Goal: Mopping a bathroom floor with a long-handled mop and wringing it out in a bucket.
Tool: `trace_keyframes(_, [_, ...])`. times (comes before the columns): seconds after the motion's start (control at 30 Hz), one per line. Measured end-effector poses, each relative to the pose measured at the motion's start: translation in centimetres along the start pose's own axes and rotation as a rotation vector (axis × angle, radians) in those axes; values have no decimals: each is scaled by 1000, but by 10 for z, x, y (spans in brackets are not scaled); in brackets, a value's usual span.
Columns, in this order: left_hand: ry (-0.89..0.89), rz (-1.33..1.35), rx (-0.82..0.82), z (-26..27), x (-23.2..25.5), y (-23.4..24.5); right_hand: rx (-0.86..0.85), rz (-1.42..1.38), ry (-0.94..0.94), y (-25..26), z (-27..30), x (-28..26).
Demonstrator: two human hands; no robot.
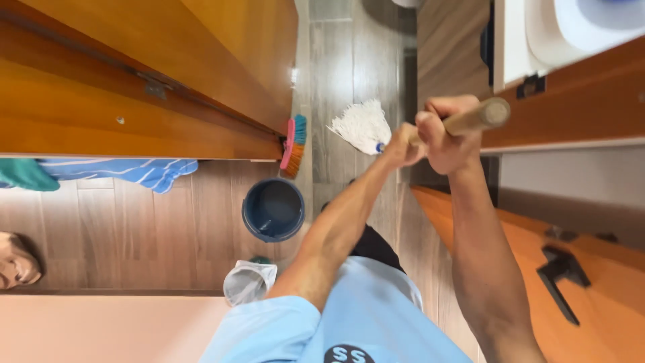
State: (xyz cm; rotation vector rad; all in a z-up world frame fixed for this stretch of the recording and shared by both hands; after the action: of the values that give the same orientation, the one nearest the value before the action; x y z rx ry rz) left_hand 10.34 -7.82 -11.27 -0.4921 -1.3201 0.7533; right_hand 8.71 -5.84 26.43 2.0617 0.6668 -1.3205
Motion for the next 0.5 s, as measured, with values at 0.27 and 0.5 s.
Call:
trace_keyframes(0.27, [-119,-379,137,55,60,-18,58,37,-7,-14,29,-23])
trace_keyframes(0.5, [41,-764,-55,86,88,-26,203,-216,15,-12,52,-23])
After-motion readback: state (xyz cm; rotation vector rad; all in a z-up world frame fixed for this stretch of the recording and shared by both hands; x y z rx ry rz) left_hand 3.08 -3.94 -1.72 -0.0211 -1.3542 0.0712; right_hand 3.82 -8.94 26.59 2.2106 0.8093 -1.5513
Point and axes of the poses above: each hand's wrist, its own z-axis away from the middle knuckle, its own y-axis out of the back of the hand, x = y × z, the point moved 10 cm from there along -z, towards the middle knuckle, and after that the axes turned 1 degree about -z, right-handed, at the moved point
